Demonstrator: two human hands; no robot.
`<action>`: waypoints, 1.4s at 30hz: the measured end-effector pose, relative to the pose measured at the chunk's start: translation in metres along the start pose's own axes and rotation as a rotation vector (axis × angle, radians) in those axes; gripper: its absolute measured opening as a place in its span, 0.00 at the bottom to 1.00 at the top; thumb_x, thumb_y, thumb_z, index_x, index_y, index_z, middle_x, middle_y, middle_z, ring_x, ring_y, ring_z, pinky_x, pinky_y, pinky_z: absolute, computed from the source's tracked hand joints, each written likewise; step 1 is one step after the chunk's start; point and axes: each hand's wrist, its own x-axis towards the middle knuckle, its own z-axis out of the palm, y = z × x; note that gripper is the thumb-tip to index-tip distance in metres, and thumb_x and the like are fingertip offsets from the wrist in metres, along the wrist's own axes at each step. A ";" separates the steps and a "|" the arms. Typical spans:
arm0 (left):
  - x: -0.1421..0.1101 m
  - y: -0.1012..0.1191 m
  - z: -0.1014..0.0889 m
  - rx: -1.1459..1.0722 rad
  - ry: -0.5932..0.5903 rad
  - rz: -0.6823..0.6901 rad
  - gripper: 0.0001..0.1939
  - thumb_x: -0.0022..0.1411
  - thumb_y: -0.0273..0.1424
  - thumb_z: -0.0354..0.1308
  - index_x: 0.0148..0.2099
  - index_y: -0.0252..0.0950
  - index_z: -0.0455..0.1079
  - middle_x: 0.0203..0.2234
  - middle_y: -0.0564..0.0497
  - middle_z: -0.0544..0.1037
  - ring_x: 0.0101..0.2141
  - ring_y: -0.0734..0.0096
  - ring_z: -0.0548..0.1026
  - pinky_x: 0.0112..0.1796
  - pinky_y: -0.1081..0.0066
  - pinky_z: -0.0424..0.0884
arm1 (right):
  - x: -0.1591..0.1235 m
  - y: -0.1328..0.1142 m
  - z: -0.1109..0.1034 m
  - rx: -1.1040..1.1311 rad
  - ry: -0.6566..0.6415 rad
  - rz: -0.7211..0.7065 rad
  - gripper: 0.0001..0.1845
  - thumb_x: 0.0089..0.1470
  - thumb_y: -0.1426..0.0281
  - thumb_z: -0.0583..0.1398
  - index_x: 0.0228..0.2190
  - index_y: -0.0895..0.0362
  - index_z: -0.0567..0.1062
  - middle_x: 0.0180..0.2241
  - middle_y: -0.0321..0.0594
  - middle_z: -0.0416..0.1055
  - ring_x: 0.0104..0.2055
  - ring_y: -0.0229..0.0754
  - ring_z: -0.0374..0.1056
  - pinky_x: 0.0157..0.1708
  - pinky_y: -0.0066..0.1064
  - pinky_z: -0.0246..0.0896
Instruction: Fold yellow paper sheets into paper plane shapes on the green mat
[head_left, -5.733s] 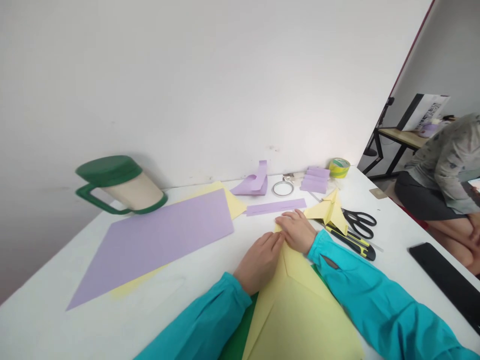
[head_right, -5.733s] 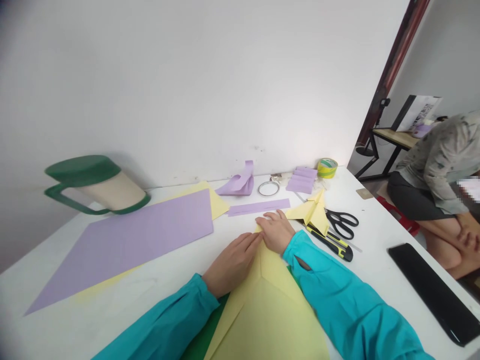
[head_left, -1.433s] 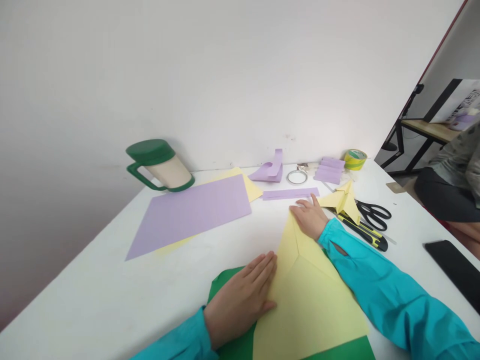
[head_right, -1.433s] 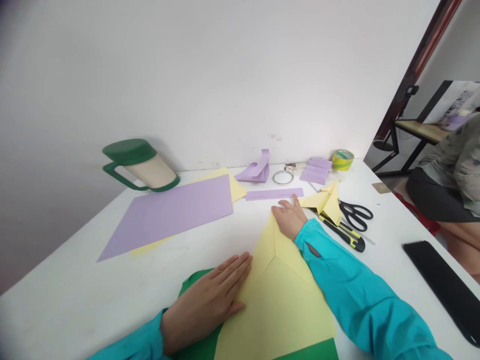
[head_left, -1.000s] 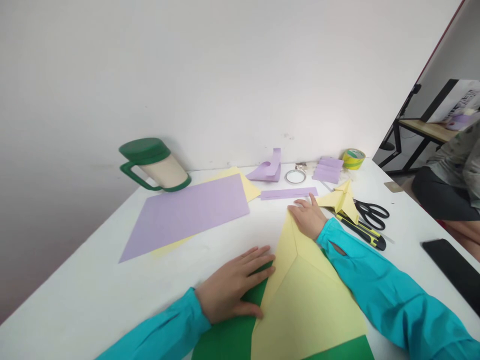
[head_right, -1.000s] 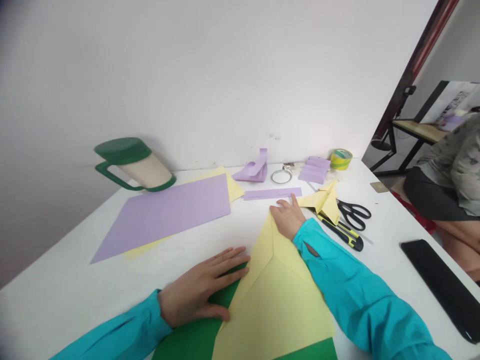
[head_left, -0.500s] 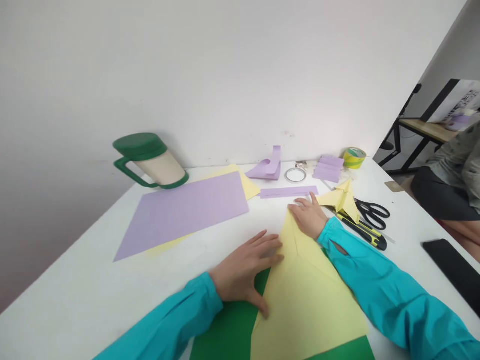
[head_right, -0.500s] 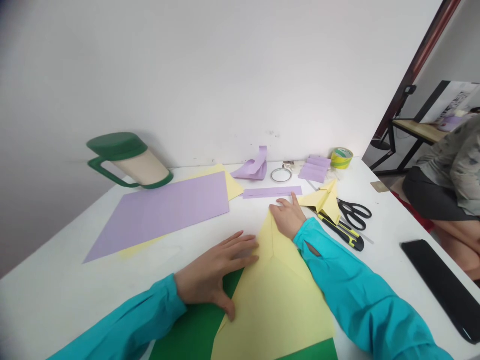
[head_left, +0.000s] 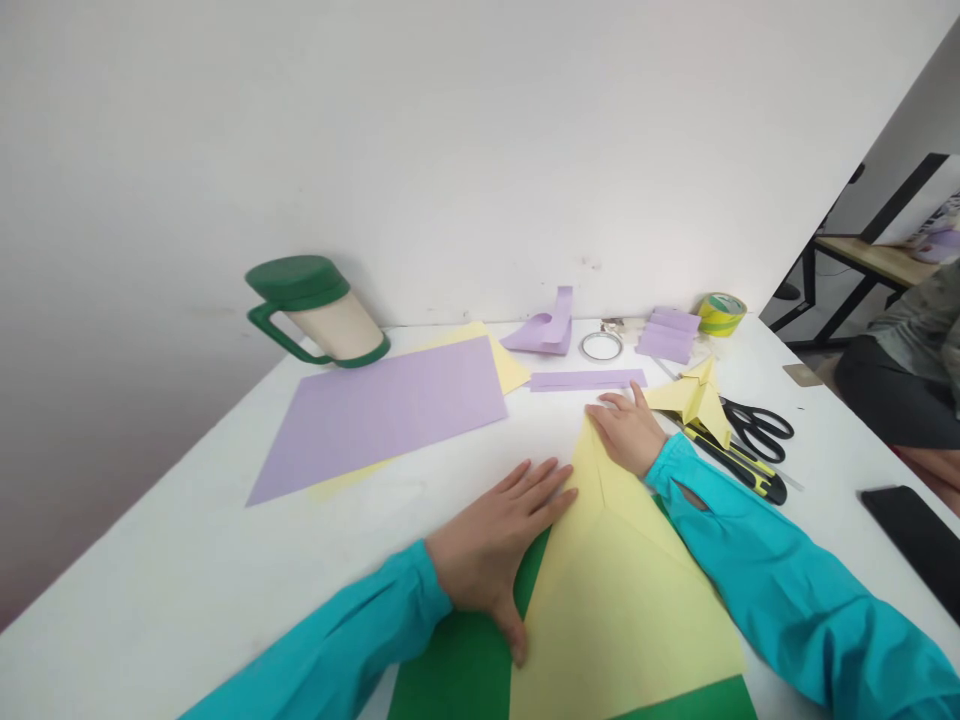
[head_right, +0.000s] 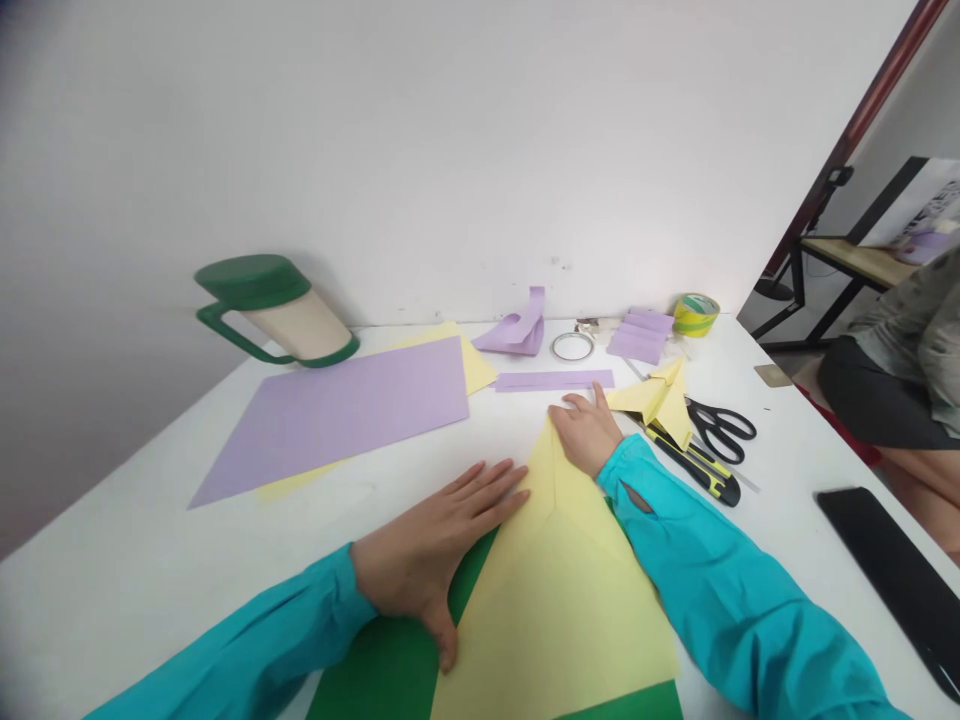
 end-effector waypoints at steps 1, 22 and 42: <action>0.000 0.000 0.001 -0.005 -0.002 -0.004 0.72 0.30 0.67 0.59 0.69 0.34 0.39 0.66 0.34 0.39 0.64 0.34 0.38 0.60 0.41 0.34 | 0.000 0.000 0.000 0.003 0.003 0.001 0.18 0.57 0.77 0.50 0.47 0.57 0.70 0.41 0.45 0.77 0.57 0.48 0.60 0.62 0.57 0.24; 0.047 0.009 0.006 0.233 0.132 0.022 0.37 0.62 0.51 0.51 0.62 0.27 0.57 0.62 0.29 0.55 0.62 0.44 0.53 0.58 0.46 0.52 | 0.000 0.000 -0.006 0.061 -0.030 0.012 0.18 0.59 0.65 0.55 0.50 0.59 0.68 0.43 0.49 0.76 0.59 0.51 0.57 0.62 0.60 0.26; 0.043 0.021 0.004 0.155 0.185 0.091 0.22 0.65 0.37 0.51 0.55 0.28 0.66 0.59 0.32 0.63 0.60 0.49 0.60 0.59 0.49 0.54 | -0.001 -0.001 -0.009 0.027 -0.032 -0.015 0.23 0.58 0.60 0.56 0.50 0.60 0.68 0.42 0.50 0.76 0.59 0.53 0.57 0.61 0.59 0.26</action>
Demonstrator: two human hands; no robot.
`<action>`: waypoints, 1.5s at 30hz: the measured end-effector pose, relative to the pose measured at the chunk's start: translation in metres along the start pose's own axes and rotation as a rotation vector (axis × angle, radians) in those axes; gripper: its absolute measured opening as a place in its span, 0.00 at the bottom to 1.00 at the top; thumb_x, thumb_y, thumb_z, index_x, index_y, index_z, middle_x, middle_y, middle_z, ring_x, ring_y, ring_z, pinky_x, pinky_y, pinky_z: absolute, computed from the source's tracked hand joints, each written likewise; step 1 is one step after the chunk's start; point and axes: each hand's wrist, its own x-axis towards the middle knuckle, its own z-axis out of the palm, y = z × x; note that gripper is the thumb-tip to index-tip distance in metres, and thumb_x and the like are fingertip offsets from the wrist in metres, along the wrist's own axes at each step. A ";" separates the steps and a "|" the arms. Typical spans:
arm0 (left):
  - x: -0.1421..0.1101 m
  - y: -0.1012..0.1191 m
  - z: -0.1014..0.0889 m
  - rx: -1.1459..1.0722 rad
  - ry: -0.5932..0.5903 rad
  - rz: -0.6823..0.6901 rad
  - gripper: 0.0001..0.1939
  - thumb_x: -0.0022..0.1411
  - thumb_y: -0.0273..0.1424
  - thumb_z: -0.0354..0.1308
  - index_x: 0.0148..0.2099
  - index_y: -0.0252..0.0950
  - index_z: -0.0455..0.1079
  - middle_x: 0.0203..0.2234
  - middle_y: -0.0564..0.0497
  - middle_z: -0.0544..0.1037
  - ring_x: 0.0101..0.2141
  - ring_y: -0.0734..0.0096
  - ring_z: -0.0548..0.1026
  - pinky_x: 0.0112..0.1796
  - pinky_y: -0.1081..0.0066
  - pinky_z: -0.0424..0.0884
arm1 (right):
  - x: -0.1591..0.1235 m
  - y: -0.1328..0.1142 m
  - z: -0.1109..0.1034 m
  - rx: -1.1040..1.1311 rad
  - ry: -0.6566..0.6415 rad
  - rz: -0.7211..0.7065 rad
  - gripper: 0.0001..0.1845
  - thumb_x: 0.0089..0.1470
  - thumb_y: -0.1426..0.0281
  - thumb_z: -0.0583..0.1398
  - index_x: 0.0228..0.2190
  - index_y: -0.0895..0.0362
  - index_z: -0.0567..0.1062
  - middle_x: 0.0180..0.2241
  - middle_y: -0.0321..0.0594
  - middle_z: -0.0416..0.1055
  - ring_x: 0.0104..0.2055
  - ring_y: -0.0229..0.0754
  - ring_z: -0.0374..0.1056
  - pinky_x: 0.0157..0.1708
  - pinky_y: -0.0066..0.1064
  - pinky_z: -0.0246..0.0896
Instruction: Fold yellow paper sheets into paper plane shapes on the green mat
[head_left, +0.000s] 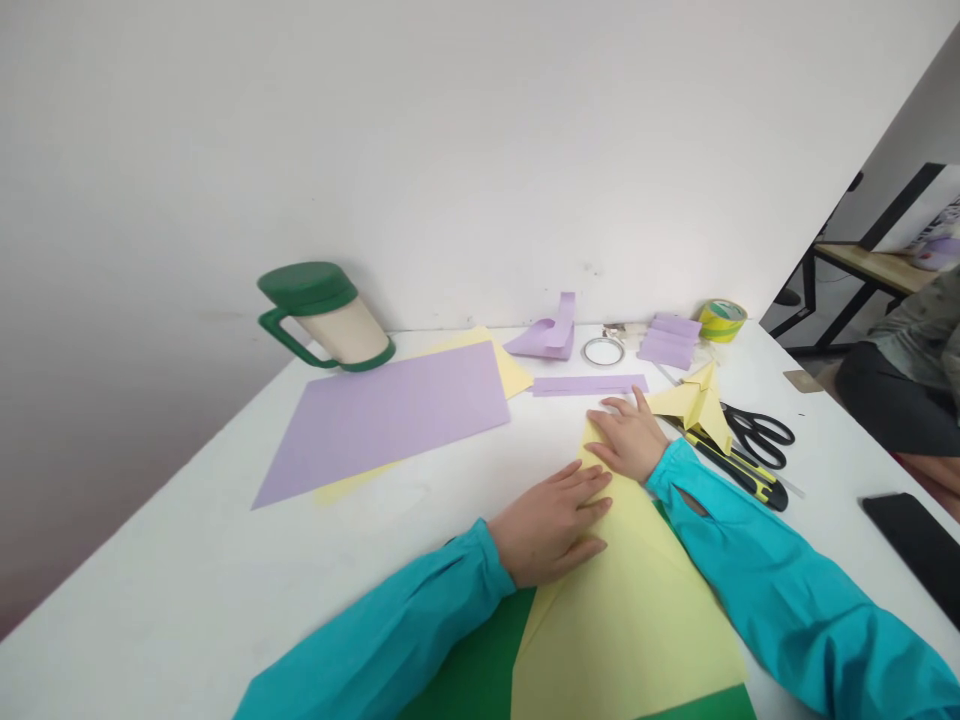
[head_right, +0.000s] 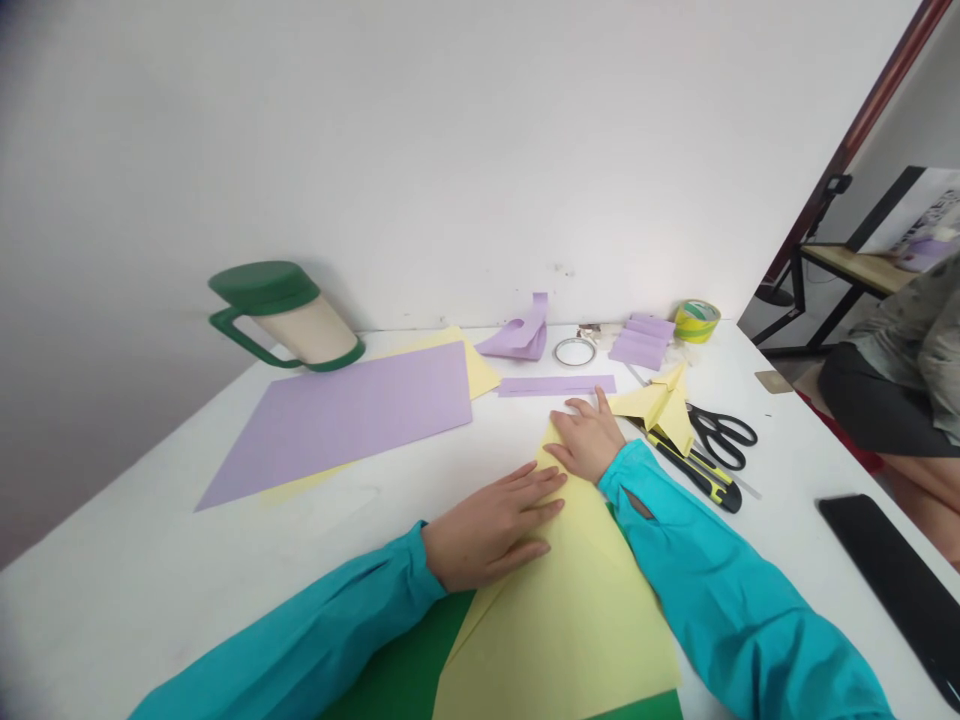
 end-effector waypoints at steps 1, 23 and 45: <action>0.000 0.000 0.002 -0.002 0.015 0.002 0.21 0.65 0.36 0.51 0.55 0.28 0.67 0.58 0.32 0.64 0.59 0.49 0.61 0.59 0.49 0.55 | 0.000 0.000 0.000 -0.001 -0.003 0.001 0.23 0.58 0.61 0.56 0.50 0.61 0.68 0.43 0.50 0.76 0.59 0.53 0.57 0.61 0.59 0.26; 0.004 -0.004 0.007 0.198 0.518 0.127 0.16 0.69 0.34 0.48 0.29 0.34 0.68 0.19 0.52 0.70 0.22 0.73 0.67 0.24 0.72 0.63 | 0.000 0.000 0.003 0.000 0.018 -0.009 0.22 0.58 0.60 0.56 0.50 0.60 0.68 0.44 0.51 0.74 0.58 0.52 0.58 0.61 0.60 0.26; 0.006 -0.008 0.023 0.239 0.364 0.091 0.10 0.67 0.29 0.51 0.44 0.31 0.70 0.47 0.42 0.76 0.50 0.58 0.72 0.51 0.58 0.69 | 0.000 -0.001 0.002 0.024 0.013 -0.007 0.22 0.58 0.61 0.57 0.50 0.61 0.68 0.45 0.51 0.74 0.58 0.53 0.58 0.61 0.60 0.26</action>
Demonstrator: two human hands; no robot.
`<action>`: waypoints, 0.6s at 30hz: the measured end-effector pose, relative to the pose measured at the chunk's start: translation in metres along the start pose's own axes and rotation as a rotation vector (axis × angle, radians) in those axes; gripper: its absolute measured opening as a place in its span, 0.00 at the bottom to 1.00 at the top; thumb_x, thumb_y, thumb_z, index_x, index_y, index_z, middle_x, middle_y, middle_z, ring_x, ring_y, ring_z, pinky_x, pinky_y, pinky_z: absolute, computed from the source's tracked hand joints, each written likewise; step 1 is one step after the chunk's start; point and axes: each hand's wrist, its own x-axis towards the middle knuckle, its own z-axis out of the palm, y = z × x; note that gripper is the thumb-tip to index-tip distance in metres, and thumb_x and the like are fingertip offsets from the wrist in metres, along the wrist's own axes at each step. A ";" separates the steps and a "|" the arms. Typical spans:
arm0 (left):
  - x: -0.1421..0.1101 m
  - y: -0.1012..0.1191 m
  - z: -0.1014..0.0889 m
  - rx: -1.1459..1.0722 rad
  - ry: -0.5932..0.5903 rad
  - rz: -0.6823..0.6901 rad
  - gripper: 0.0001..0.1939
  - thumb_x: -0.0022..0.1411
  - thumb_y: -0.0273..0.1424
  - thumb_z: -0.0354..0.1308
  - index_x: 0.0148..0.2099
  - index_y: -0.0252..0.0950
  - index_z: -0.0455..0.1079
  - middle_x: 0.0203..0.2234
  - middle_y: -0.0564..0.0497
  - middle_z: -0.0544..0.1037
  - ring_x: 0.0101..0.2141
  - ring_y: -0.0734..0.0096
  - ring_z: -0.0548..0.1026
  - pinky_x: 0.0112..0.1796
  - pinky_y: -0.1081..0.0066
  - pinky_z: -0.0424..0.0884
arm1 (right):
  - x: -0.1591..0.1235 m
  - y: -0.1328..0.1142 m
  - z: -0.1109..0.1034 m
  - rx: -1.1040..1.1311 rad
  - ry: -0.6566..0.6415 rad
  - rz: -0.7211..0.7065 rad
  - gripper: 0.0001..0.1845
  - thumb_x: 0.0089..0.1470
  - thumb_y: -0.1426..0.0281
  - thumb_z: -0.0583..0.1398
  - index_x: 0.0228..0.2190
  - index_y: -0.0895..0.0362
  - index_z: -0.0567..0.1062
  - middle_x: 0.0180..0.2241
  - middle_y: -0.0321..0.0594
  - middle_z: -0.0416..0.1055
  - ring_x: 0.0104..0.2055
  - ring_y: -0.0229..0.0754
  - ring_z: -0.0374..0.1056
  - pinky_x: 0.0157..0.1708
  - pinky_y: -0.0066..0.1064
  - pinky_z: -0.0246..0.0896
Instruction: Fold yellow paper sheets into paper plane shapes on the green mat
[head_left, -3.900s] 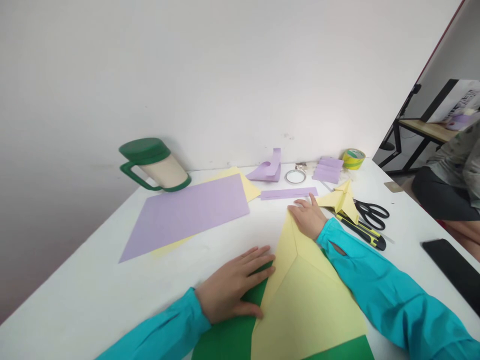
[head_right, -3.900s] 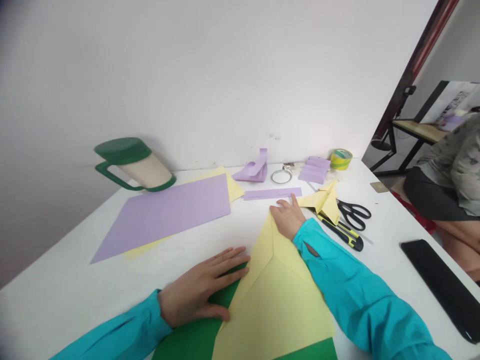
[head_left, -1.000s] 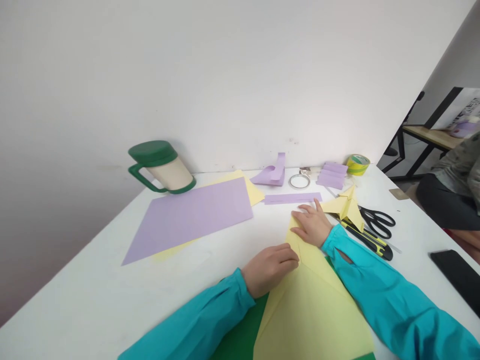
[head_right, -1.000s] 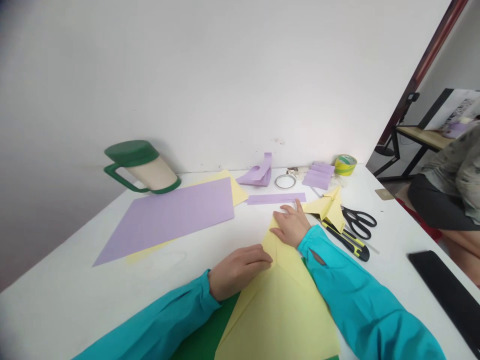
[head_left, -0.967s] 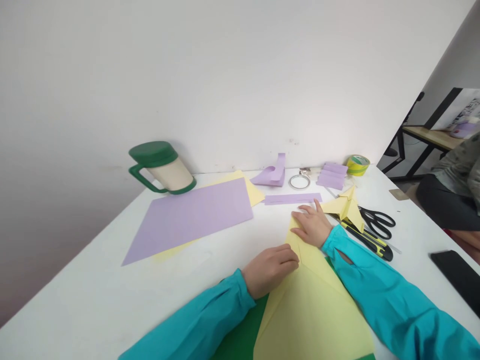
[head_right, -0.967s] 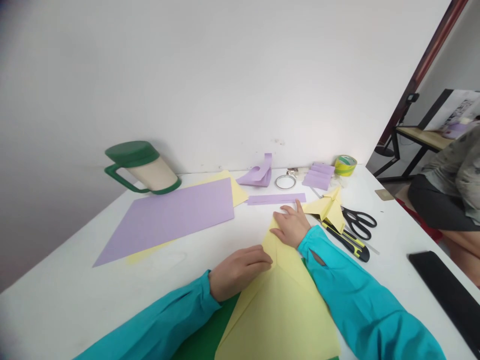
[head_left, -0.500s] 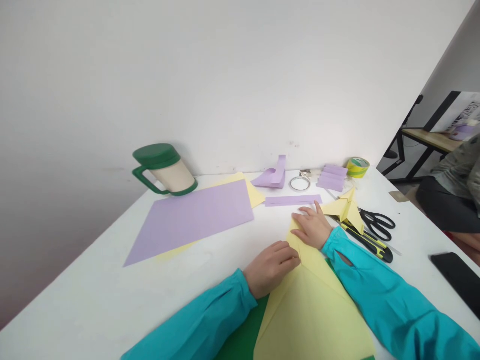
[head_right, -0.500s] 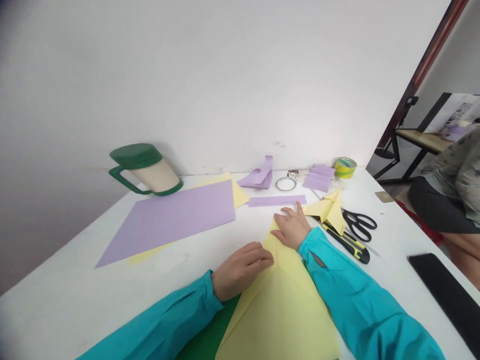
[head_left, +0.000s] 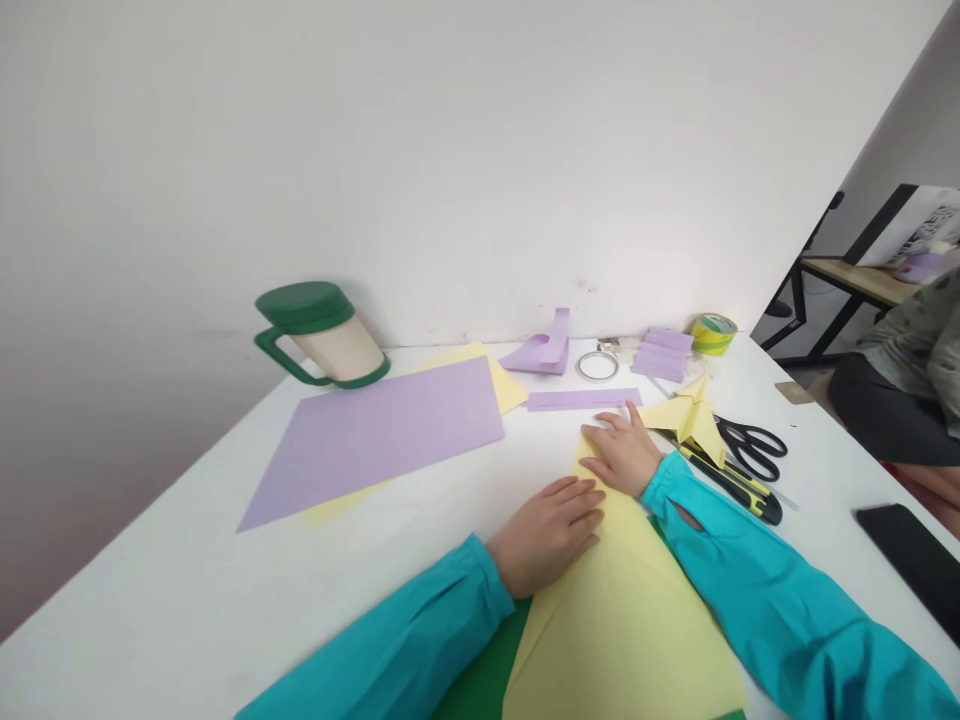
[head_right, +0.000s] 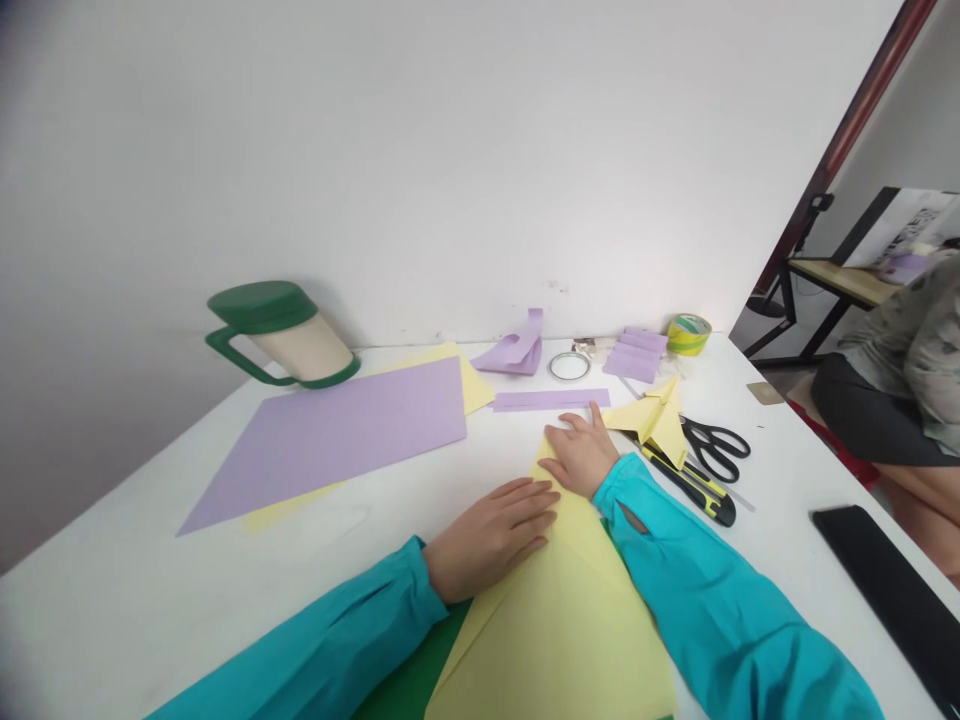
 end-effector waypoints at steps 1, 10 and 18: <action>-0.001 0.000 0.001 -0.006 -0.012 -0.003 0.10 0.67 0.29 0.51 0.44 0.31 0.71 0.47 0.43 0.76 0.50 0.58 0.72 0.51 0.59 0.69 | 0.000 0.000 0.000 0.002 0.000 -0.001 0.22 0.58 0.61 0.57 0.50 0.61 0.68 0.46 0.51 0.74 0.58 0.53 0.58 0.61 0.60 0.26; -0.003 -0.001 0.005 -0.024 -0.036 -0.017 0.10 0.67 0.30 0.51 0.45 0.31 0.71 0.49 0.43 0.75 0.52 0.57 0.71 0.52 0.58 0.69 | 0.000 0.002 0.001 -0.001 0.017 -0.029 0.21 0.58 0.62 0.57 0.49 0.61 0.68 0.45 0.50 0.74 0.58 0.53 0.58 0.61 0.61 0.28; -0.002 0.001 0.001 -0.034 -0.056 -0.030 0.11 0.67 0.30 0.50 0.46 0.33 0.71 0.49 0.43 0.75 0.53 0.59 0.70 0.53 0.58 0.67 | 0.001 0.002 0.002 0.005 0.010 -0.017 0.21 0.57 0.62 0.57 0.49 0.61 0.68 0.45 0.51 0.74 0.59 0.52 0.57 0.62 0.60 0.28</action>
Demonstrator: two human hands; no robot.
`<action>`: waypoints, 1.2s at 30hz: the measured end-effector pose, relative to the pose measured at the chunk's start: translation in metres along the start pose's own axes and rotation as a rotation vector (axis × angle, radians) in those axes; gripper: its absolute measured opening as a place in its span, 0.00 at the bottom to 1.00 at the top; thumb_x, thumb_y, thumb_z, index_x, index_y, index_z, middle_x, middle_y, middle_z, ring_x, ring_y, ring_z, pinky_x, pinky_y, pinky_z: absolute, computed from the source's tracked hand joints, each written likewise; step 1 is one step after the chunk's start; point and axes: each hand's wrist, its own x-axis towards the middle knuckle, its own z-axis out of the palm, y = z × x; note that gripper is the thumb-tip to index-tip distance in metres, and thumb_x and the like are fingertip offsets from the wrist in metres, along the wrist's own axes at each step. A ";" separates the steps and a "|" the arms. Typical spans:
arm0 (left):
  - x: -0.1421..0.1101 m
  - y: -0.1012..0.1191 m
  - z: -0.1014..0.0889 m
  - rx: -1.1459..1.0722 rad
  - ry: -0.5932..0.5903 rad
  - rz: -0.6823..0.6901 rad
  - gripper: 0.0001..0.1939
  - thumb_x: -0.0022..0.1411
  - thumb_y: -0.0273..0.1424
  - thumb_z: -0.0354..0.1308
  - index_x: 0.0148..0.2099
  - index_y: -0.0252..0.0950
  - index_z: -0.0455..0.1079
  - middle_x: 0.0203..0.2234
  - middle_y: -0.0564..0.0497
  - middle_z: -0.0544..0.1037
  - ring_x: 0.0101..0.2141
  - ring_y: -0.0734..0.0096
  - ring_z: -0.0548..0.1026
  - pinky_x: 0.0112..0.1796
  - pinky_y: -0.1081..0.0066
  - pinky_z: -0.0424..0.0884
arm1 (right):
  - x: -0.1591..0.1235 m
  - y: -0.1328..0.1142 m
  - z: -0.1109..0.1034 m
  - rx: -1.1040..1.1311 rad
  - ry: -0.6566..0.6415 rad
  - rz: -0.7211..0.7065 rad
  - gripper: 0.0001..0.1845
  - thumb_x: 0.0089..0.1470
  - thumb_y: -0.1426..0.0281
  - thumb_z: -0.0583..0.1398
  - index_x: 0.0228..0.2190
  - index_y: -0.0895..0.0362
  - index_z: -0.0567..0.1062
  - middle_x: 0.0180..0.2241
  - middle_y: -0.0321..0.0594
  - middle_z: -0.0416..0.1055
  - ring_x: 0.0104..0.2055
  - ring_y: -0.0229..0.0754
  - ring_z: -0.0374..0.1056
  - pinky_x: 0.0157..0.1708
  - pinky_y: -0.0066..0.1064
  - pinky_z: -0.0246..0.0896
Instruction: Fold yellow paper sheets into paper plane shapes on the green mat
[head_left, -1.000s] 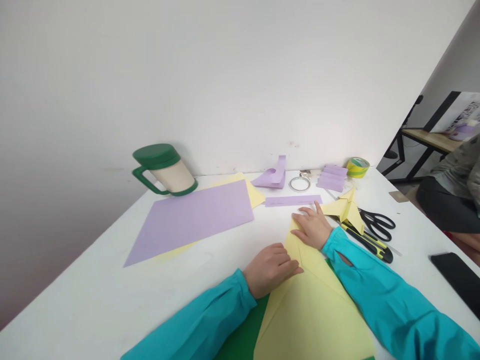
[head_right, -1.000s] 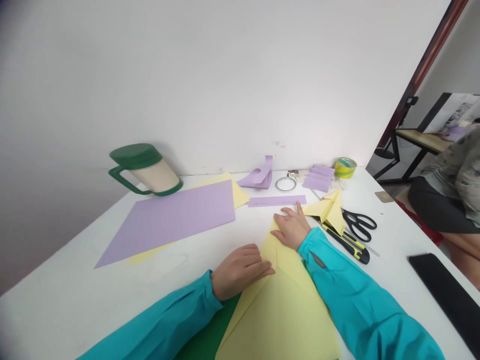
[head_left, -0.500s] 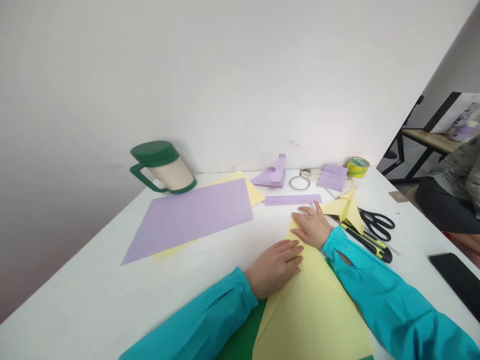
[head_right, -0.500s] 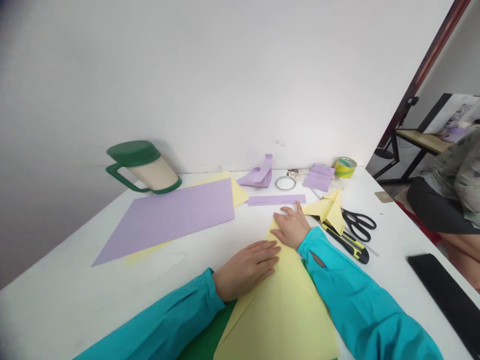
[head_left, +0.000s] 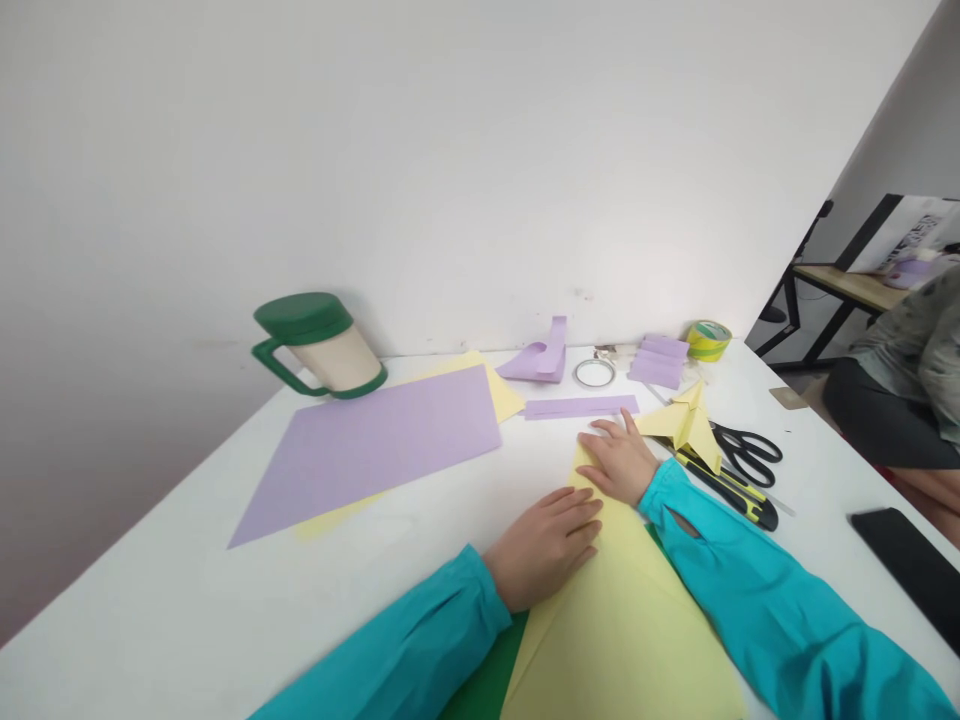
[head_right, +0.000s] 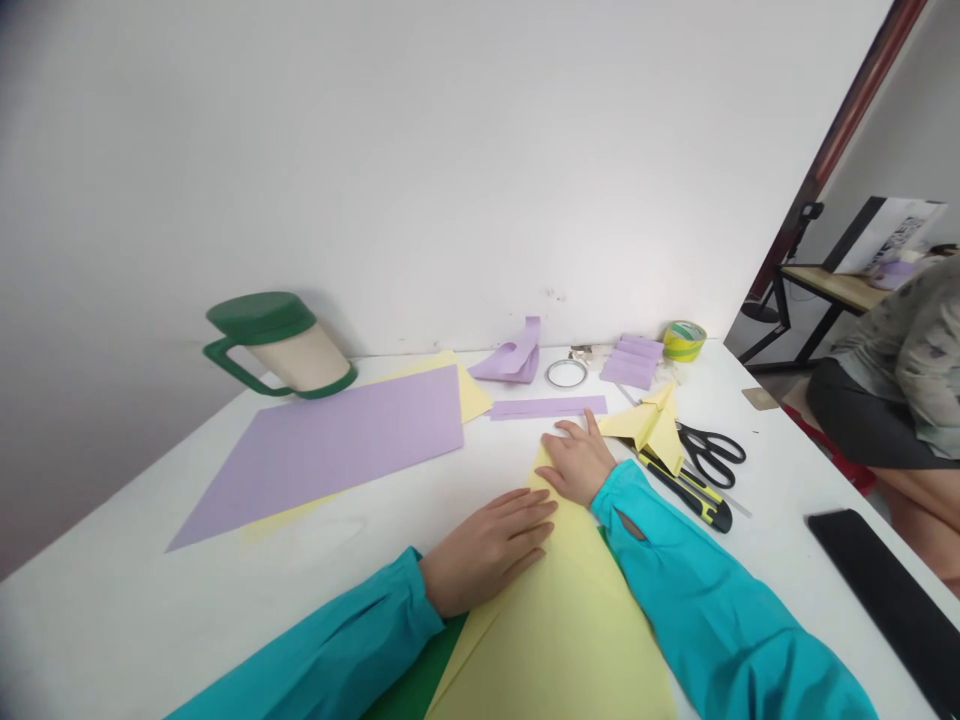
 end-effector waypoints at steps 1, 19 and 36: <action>0.000 0.000 0.000 0.001 -0.001 0.002 0.11 0.67 0.30 0.50 0.46 0.33 0.71 0.49 0.43 0.75 0.53 0.60 0.70 0.53 0.58 0.67 | 0.000 0.000 0.000 0.000 -0.004 0.004 0.21 0.57 0.62 0.57 0.49 0.61 0.68 0.45 0.51 0.74 0.59 0.52 0.57 0.62 0.60 0.28; -0.001 0.002 -0.002 -0.017 -0.006 -0.024 0.11 0.67 0.29 0.49 0.47 0.34 0.71 0.49 0.43 0.75 0.53 0.59 0.70 0.53 0.57 0.67 | 0.000 -0.002 -0.001 0.015 -0.021 0.019 0.21 0.58 0.62 0.56 0.50 0.60 0.67 0.45 0.50 0.74 0.60 0.52 0.56 0.62 0.60 0.27; -0.001 -0.005 -0.005 0.087 0.044 0.081 0.14 0.68 0.29 0.46 0.51 0.37 0.70 0.50 0.45 0.75 0.51 0.61 0.71 0.51 0.59 0.69 | 0.002 -0.003 -0.002 0.010 -0.034 0.022 0.23 0.58 0.58 0.56 0.49 0.60 0.67 0.42 0.48 0.76 0.60 0.51 0.56 0.61 0.60 0.31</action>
